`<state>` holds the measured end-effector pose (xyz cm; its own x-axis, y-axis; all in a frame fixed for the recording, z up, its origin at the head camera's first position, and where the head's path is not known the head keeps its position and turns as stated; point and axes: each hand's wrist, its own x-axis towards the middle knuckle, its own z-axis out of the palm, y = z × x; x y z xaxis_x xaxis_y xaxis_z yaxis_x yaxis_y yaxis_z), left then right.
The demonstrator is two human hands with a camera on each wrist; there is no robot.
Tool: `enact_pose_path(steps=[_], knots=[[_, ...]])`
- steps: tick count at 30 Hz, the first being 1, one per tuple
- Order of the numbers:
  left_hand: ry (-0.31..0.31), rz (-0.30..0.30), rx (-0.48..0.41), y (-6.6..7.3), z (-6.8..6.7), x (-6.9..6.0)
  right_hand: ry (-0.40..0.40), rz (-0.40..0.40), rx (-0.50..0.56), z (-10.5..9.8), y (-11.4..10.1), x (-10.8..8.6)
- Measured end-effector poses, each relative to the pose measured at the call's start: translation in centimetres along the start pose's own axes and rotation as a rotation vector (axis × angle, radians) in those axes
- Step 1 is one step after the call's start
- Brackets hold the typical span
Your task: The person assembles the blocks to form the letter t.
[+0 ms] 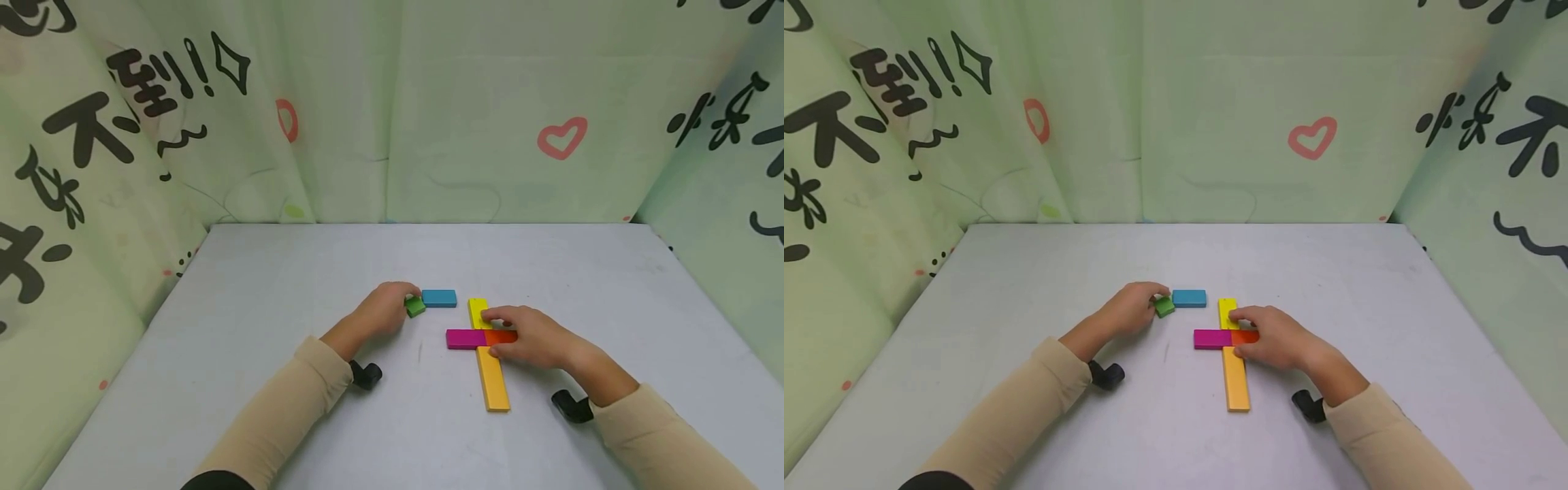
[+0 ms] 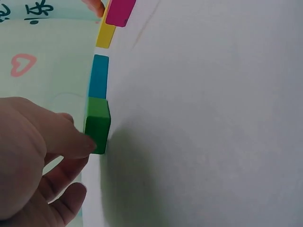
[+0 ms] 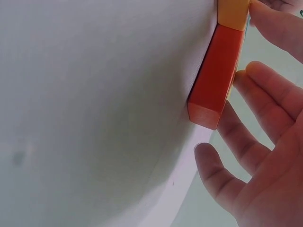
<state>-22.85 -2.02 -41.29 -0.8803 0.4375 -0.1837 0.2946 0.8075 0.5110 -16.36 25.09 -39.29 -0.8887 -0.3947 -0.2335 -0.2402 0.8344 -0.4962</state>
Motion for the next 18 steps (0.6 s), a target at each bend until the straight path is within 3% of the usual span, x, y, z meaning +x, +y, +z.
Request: enact_pose_path(steps=[5, 18], knots=[[-0.023, 0.025, 0.039, -0.05, 0.17, -0.17, -0.004, -0.010, 0.007, 0.01, -0.06, -0.07], [0.002, 0.028, 0.098, 0.00, 0.27, -0.72, -0.002, -0.016, 0.011, 0.04, -0.01, -0.07]])
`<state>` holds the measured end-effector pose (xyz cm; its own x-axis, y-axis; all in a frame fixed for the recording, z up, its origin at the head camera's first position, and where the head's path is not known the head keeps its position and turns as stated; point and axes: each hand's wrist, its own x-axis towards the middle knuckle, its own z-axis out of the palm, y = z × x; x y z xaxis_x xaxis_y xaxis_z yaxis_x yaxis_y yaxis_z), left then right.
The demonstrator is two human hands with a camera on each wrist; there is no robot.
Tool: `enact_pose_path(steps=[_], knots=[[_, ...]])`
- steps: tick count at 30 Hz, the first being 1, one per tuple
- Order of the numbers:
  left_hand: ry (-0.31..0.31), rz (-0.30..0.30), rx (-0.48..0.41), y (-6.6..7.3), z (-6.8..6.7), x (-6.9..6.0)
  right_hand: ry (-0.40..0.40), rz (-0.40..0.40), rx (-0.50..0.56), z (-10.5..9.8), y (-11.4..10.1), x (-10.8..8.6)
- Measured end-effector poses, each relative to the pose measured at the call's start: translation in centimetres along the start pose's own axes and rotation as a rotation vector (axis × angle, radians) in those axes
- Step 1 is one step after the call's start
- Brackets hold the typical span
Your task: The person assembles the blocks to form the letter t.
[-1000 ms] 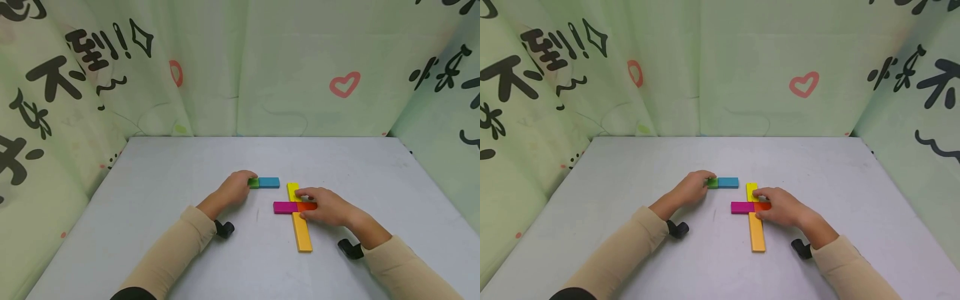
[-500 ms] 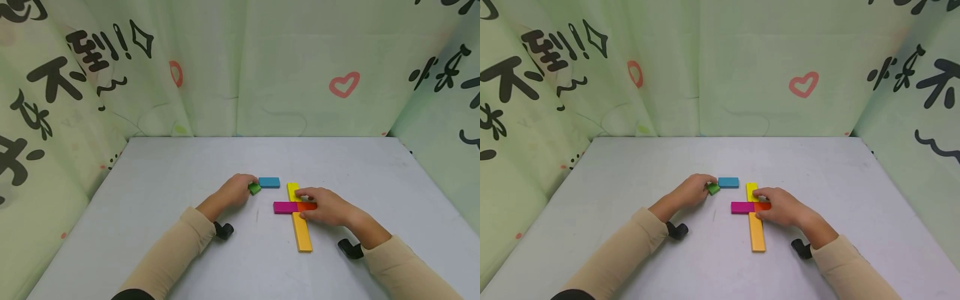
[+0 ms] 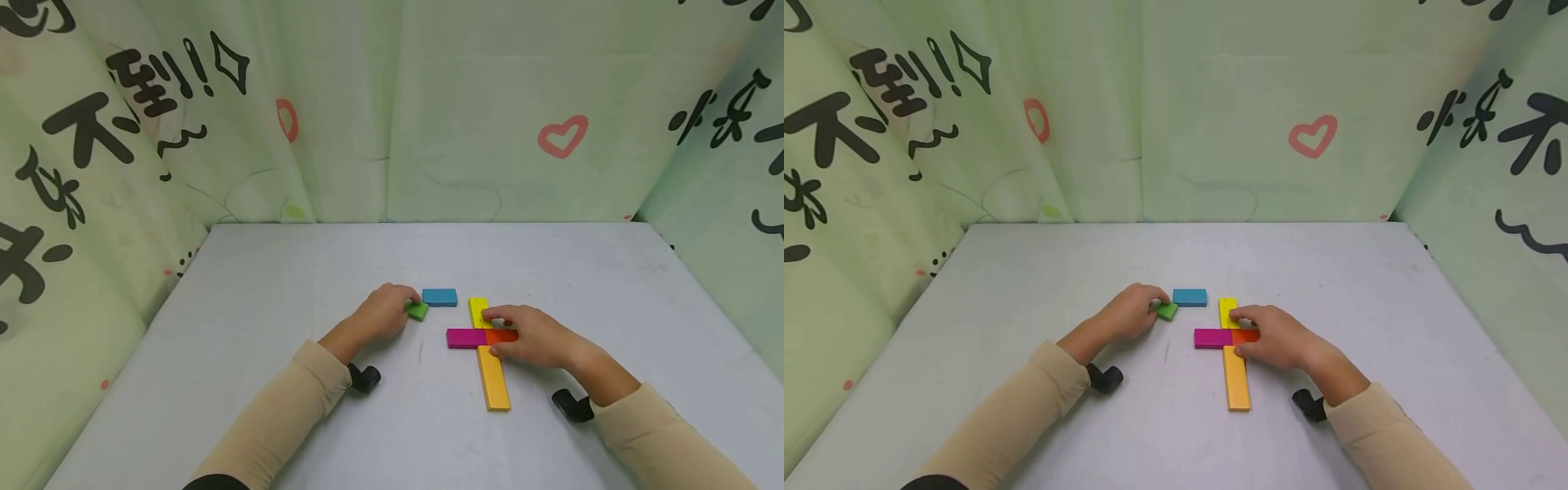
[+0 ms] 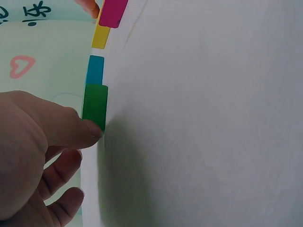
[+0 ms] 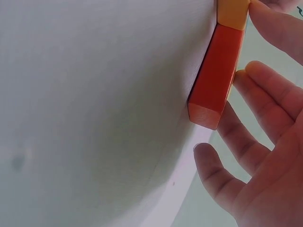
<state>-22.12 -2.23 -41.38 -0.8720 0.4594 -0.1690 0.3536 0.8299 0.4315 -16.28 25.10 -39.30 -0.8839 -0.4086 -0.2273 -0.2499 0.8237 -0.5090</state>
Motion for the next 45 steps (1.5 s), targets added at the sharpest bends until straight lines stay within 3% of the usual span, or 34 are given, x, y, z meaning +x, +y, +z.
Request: enact_pose_path(steps=[13, 19, 30, 45], knots=[[0.004, 0.055, 0.047, -0.1, -0.1, -0.5, 0.007, 0.001, -0.005, 0.0, 0.0, -0.1], [0.003, 0.110, 0.091, -0.1, -0.1, -0.8, 0.007, -0.001, -0.009, 0.0, 0.0, 0.0], [-0.059, 0.194, 0.100, 0.0, -0.1, -0.9, 0.006, -0.005, -0.014, 0.0, -0.1, -0.1], [-0.111, 0.205, 0.080, 0.7, 0.0, -1.9, 0.002, 0.003, -0.006, 0.0, -0.1, 0.0]])
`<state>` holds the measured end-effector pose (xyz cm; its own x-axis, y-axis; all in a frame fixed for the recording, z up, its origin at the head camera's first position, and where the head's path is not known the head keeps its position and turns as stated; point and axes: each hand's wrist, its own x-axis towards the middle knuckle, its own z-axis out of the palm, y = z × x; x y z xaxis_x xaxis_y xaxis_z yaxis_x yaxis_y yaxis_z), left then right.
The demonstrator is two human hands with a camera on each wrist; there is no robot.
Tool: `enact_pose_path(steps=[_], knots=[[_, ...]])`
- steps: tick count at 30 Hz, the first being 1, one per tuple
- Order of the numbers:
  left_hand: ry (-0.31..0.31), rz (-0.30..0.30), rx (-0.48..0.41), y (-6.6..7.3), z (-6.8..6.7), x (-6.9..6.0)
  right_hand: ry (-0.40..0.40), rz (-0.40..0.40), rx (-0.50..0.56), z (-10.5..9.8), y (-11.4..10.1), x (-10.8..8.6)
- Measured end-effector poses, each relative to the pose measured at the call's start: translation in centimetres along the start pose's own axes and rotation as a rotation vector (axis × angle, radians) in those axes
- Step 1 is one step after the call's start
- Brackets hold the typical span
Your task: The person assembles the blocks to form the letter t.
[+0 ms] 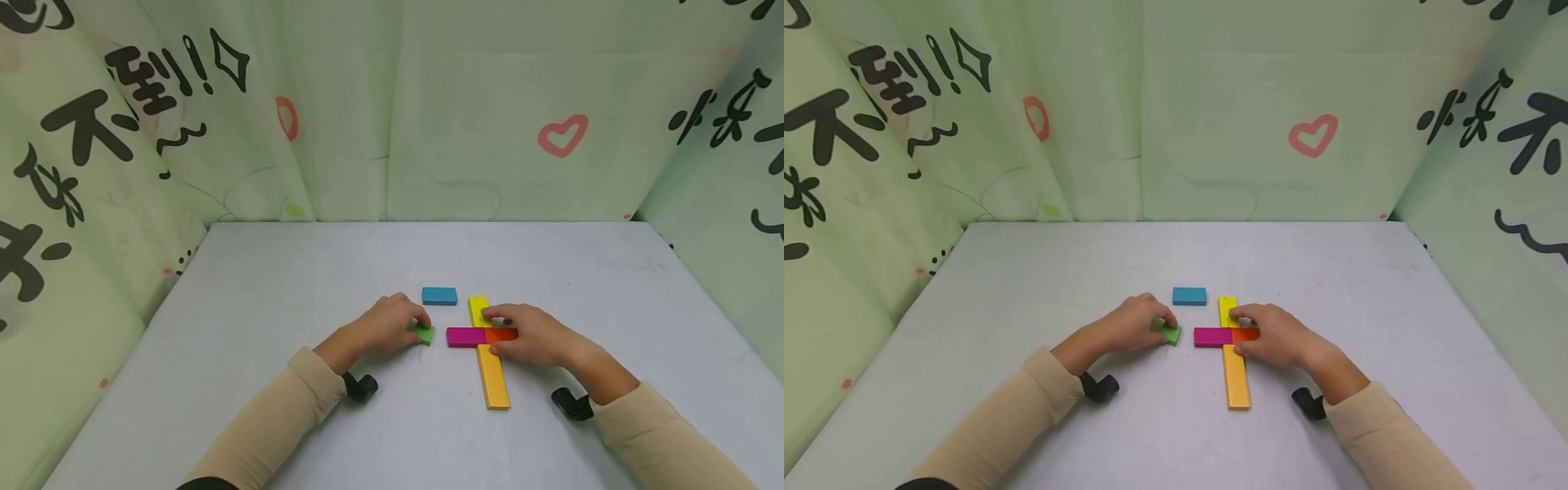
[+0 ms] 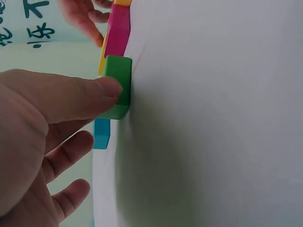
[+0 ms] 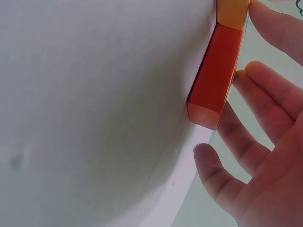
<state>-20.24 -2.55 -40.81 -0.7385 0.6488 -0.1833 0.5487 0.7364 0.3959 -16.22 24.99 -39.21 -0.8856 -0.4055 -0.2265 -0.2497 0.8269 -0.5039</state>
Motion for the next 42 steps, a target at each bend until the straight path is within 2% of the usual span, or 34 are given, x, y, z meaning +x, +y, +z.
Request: enact_pose_path(steps=[5, 9, 15, 22, 34, 42], knots=[[-0.027, 0.005, -0.061, 0.2, 0.3, -0.9, 0.001, 0.006, -0.003, 0.0, 0.1, 0.0], [-0.007, 0.011, -0.083, 0.2, 0.5, -1.3, 0.001, 0.001, -0.002, 0.0, 0.1, 0.0], [0.034, 0.060, 0.008, 0.7, 0.6, -1.7, 0.002, 0.007, -0.002, 0.0, 0.1, 0.1], [0.013, 0.113, 0.054, 2.2, 0.4, -2.2, 0.001, 0.009, -0.015, -0.1, 0.2, 0.2], [0.007, 0.231, 0.107, 4.9, 0.7, -2.9, 0.007, -0.010, -0.004, 0.0, 0.1, 0.1], [-0.002, 0.379, 0.134, 6.9, 1.0, -3.2, 0.013, -0.020, 0.011, 0.0, 0.2, 0.0]])
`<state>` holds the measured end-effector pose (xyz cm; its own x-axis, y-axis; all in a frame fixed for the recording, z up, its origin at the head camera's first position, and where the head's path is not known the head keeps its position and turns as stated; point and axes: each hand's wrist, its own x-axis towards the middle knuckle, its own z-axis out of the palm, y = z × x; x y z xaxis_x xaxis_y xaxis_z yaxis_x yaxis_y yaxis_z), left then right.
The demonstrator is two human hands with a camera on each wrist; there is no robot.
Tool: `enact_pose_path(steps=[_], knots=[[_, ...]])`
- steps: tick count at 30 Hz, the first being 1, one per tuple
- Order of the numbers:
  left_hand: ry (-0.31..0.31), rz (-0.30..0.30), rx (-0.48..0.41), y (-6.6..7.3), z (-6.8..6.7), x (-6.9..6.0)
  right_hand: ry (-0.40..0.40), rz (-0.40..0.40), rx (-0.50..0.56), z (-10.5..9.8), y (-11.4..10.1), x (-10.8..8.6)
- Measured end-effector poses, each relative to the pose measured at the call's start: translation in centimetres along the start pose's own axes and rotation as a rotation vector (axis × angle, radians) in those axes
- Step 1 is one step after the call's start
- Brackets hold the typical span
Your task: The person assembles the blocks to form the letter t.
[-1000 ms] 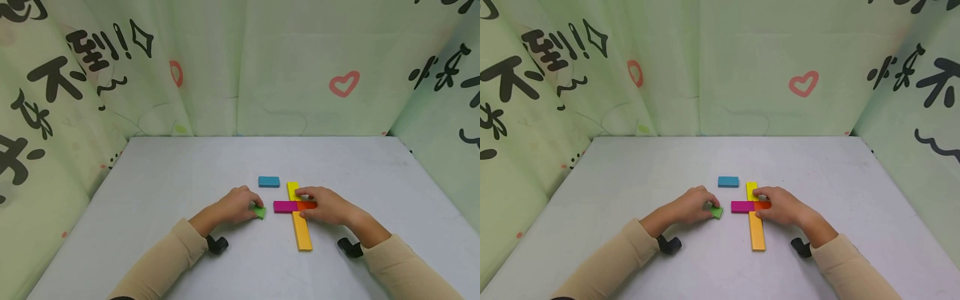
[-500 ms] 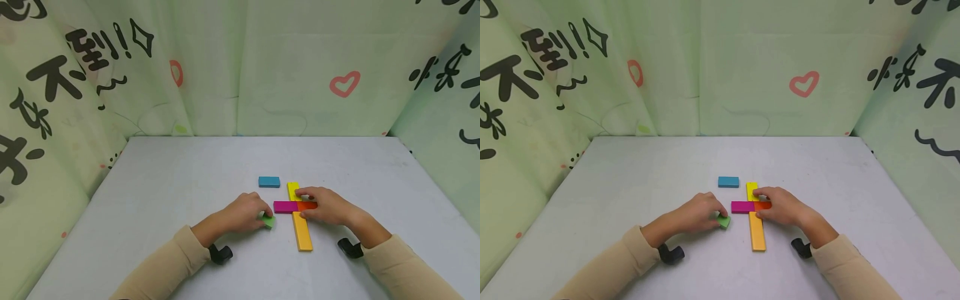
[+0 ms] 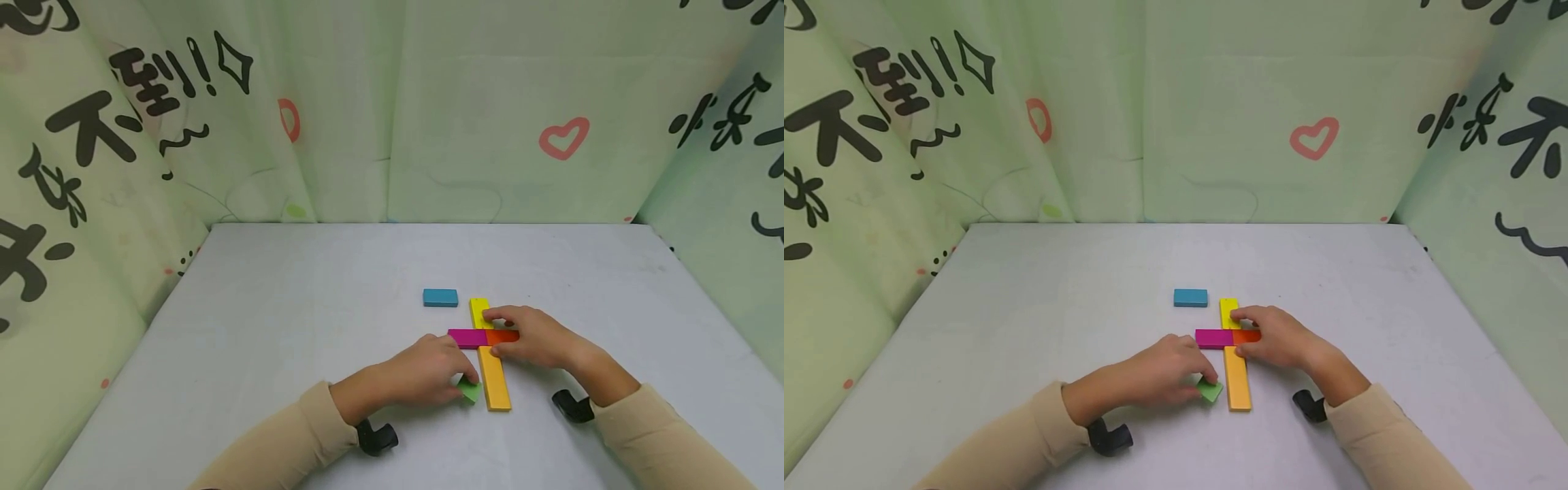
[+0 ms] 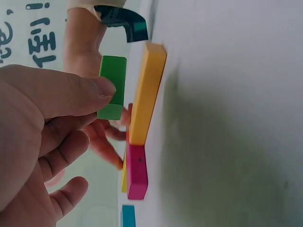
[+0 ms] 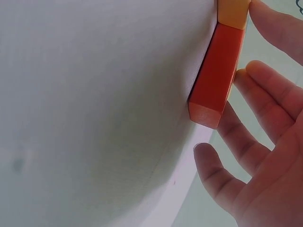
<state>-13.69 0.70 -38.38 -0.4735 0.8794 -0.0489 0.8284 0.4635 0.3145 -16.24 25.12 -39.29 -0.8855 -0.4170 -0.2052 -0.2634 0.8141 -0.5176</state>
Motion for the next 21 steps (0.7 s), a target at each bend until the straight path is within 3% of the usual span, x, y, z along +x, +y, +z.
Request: enact_pose_path(steps=[13, 21], knots=[[-0.023, 0.128, 0.023, 2.2, 1.3, 1.9, 0.023, -0.050, -0.018, -0.1, 0.3, -0.1], [-0.028, 0.156, -0.016, 2.8, 2.2, 2.8, 0.015, -0.040, -0.014, -0.1, 0.3, 0.0]])
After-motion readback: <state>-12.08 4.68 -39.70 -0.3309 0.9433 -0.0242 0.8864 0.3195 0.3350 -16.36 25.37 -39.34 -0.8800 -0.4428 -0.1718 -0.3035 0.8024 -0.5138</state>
